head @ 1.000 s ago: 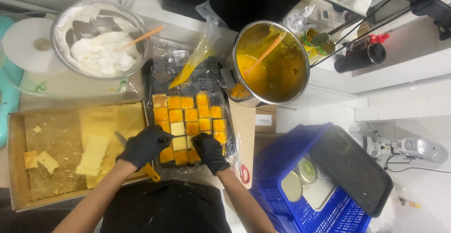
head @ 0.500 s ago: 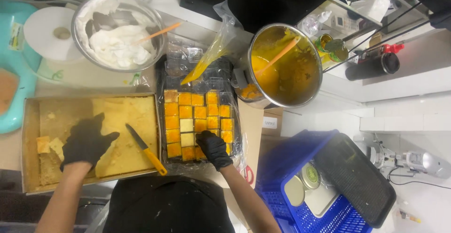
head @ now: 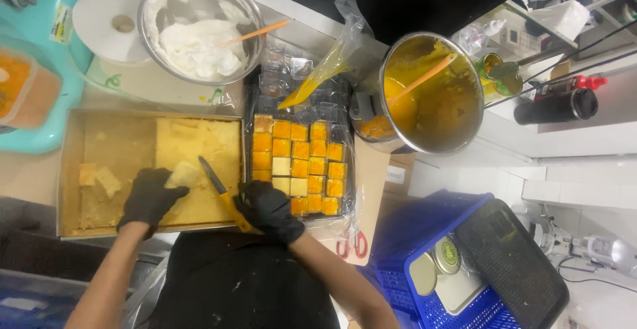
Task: Slice a sheet cake into squares and transfer the pieces to a tray for plating.
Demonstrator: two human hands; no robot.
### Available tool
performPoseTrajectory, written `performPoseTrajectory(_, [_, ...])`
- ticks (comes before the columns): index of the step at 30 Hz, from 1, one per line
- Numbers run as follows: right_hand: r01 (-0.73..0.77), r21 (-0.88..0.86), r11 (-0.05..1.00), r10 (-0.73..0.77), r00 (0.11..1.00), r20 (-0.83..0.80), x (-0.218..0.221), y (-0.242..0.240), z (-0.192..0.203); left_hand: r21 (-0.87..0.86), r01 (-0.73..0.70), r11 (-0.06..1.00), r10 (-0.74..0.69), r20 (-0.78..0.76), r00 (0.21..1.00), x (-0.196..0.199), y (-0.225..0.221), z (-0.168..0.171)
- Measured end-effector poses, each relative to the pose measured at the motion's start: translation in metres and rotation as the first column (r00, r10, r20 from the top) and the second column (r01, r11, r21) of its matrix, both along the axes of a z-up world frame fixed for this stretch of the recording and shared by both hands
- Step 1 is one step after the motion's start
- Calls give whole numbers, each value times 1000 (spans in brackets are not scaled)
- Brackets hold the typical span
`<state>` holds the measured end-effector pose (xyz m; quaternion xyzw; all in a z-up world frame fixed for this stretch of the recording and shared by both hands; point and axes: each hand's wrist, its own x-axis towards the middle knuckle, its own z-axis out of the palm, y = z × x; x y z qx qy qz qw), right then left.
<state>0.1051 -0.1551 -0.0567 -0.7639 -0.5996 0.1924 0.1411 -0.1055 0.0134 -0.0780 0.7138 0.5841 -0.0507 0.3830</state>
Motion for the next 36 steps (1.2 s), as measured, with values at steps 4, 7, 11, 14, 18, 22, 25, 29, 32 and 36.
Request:
performPoseTrajectory(4, [-280,25,960,281,957,-70,-26,16,-40,-90,-154,984,170,208,963,-9,4,0])
performPoseTrajectory(7, [-9,-125,992,13,999,31,-34,0,-93,-148,-154,977,190,276,942,-8,2,36])
performPoseTrajectory(11, [79,-60,995,-97,898,-429,-14,-19,-40,-410,-329,851,478,344,808,2,0,67])
performPoseTrajectory(14, [81,-145,986,-160,693,-703,-1,-17,43,-611,-350,710,644,364,673,5,1,53])
performPoseTrajectory(18, [367,-480,797,-439,-193,-877,3,-12,93,-726,-270,632,721,424,547,28,-4,41])
performPoseTrajectory(22, [80,-108,991,-134,672,-728,21,-20,81,-770,-200,606,717,419,558,36,1,42])
performPoseTrajectory(25, [130,-119,984,-175,630,-756,25,-23,82,-736,-172,655,667,457,588,41,1,54])
performPoseTrajectory(29, [108,-107,988,-152,671,-726,27,-26,71,-700,-175,693,613,443,654,43,2,53])
performPoseTrajectory(32, [103,-124,987,-161,711,-685,26,-27,71,-687,-157,710,585,451,674,40,3,44])
performPoseTrajectory(36, [216,-234,948,-316,545,-777,18,-22,84,-677,-163,718,585,460,668,36,1,42])
